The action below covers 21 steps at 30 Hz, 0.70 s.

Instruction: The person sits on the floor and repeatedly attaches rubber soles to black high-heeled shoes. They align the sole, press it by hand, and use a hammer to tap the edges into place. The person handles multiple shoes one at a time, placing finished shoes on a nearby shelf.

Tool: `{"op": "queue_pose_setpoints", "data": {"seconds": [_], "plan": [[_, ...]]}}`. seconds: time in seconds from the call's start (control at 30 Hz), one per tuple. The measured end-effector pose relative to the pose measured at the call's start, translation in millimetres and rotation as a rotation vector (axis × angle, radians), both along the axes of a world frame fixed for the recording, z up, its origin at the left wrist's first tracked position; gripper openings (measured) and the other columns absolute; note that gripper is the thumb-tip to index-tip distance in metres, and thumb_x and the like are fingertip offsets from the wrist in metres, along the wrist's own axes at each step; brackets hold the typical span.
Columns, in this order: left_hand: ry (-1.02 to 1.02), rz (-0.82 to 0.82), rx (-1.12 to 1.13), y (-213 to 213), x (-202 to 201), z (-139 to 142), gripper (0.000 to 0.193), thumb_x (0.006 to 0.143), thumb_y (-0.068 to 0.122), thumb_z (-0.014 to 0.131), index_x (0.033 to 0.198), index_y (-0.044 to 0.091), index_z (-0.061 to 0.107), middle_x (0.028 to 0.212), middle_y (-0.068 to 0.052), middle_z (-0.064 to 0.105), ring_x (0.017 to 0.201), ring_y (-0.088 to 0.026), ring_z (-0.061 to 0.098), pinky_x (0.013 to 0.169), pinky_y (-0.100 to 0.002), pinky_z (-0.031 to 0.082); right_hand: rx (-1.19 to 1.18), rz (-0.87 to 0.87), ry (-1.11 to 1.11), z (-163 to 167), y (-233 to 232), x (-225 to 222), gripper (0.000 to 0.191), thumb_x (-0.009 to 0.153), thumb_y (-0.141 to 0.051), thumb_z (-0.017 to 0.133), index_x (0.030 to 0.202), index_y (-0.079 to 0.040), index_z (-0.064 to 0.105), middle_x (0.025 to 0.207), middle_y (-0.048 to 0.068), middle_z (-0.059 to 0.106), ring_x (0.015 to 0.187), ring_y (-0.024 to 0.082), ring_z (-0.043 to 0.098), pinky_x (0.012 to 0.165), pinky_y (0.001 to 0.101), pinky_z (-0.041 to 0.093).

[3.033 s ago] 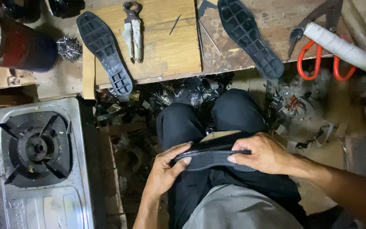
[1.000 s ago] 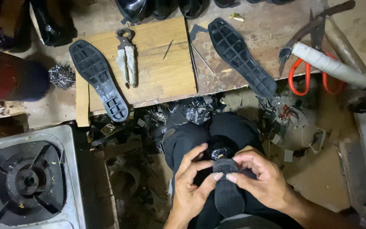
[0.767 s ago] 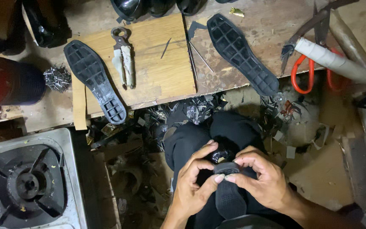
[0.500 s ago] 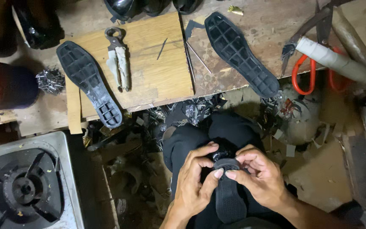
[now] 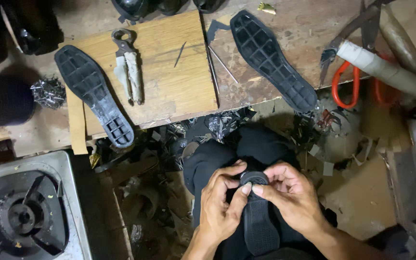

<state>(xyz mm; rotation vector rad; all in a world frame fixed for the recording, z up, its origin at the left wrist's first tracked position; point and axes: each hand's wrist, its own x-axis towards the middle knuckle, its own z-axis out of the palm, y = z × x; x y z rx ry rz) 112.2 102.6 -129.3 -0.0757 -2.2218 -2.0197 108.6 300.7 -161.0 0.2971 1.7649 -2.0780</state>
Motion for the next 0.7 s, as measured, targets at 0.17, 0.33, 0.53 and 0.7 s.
{"op": "queue_pose_setpoints", "data": {"seconds": [0.17,0.33,0.53,0.7], "plan": [[-0.213,-0.052,0.114,-13,0,9,0.038,0.086,0.008,0.075,0.118,-0.005,0.059,0.134,-0.023,0.065,0.122,-0.034,0.068,0.103,-0.041,0.054,0.156,0.069,-0.039,7,2,-8,0.026,0.082,0.003,0.078,0.104,0.001,0.065,0.092,0.007,0.071,0.082,0.012,0.067,0.074,0.0279,0.057],[-0.084,-0.187,-0.118,-22,4,15,0.047,0.089,0.012,0.073,0.13,-0.007,0.062,0.148,-0.026,0.06,0.147,-0.041,0.049,0.119,-0.049,0.039,0.153,0.109,-0.056,14,7,-7,0.028,0.08,0.004,0.078,0.105,0.002,0.065,0.092,0.007,0.071,0.081,0.012,0.068,0.074,0.028,0.058],[0.035,-0.172,-0.078,-13,25,24,0.038,0.085,0.018,0.078,0.111,-0.004,0.06,0.134,-0.024,0.065,0.144,-0.043,0.052,0.116,-0.049,0.044,0.093,0.154,0.12,25,11,21,0.025,0.082,0.008,0.078,0.103,0.003,0.064,0.094,0.007,0.066,0.084,0.012,0.068,0.075,0.0266,0.058],[0.163,-0.133,0.071,5,44,24,0.039,0.088,0.019,0.081,0.108,-0.004,0.057,0.126,-0.024,0.064,0.128,-0.041,0.063,0.108,-0.047,0.051,0.139,0.111,0.287,38,18,50,0.028,0.079,0.009,0.077,0.102,0.002,0.062,0.1,0.005,0.062,0.087,0.01,0.068,0.074,0.0256,0.059]]}}
